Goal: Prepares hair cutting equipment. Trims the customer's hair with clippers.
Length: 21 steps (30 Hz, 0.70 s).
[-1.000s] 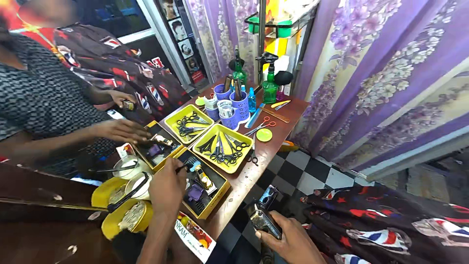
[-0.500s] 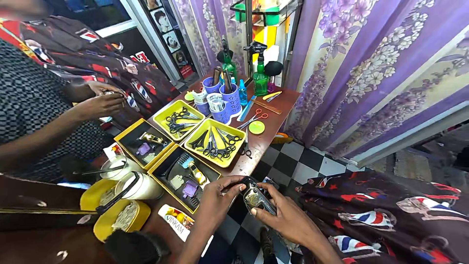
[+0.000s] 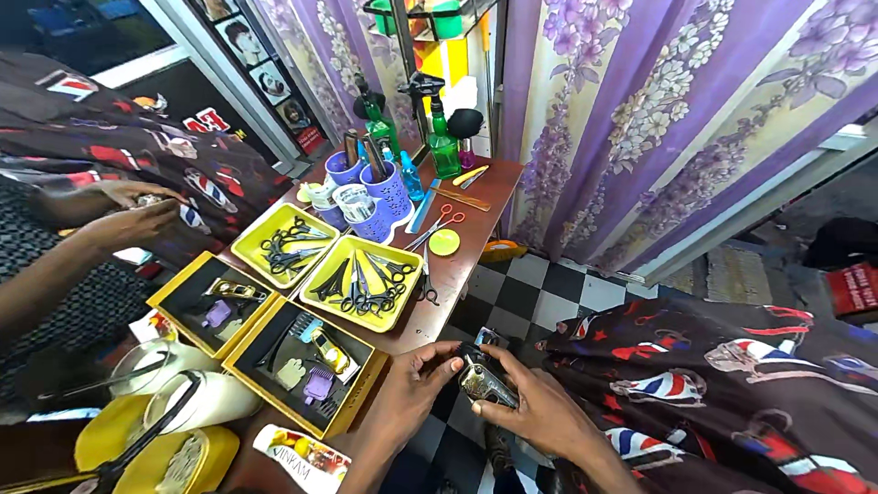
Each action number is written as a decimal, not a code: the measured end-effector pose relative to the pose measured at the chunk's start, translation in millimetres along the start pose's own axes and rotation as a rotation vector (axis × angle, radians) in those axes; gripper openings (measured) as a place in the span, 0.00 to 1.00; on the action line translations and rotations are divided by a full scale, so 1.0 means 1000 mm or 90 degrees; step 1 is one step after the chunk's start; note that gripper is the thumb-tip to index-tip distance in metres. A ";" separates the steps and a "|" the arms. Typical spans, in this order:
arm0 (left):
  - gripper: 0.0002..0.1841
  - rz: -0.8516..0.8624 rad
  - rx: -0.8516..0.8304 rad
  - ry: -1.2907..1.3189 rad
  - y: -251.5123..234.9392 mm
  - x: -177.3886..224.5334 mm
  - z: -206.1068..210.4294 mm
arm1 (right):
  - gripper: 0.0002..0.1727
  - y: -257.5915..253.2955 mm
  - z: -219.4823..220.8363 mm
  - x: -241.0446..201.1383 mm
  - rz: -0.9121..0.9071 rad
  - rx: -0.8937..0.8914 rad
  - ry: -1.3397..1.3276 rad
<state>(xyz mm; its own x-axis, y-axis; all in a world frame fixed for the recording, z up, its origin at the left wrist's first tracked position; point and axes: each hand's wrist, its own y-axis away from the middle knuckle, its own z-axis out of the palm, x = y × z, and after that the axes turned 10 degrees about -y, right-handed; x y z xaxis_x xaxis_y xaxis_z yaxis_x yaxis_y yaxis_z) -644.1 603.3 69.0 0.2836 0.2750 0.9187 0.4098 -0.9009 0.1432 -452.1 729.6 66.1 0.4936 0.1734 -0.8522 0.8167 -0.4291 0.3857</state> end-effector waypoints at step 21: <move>0.11 0.067 0.222 -0.137 -0.032 -0.013 0.056 | 0.43 0.006 -0.009 0.044 0.045 0.161 -0.104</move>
<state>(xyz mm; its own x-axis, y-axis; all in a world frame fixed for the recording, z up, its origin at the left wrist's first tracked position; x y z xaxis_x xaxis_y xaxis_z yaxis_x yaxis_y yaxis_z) -612.1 647.3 31.7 0.4998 0.2844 0.8181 0.6274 -0.7701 -0.1155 -423.2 743.1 34.4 0.4760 -0.0006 -0.8794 0.6714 -0.6456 0.3639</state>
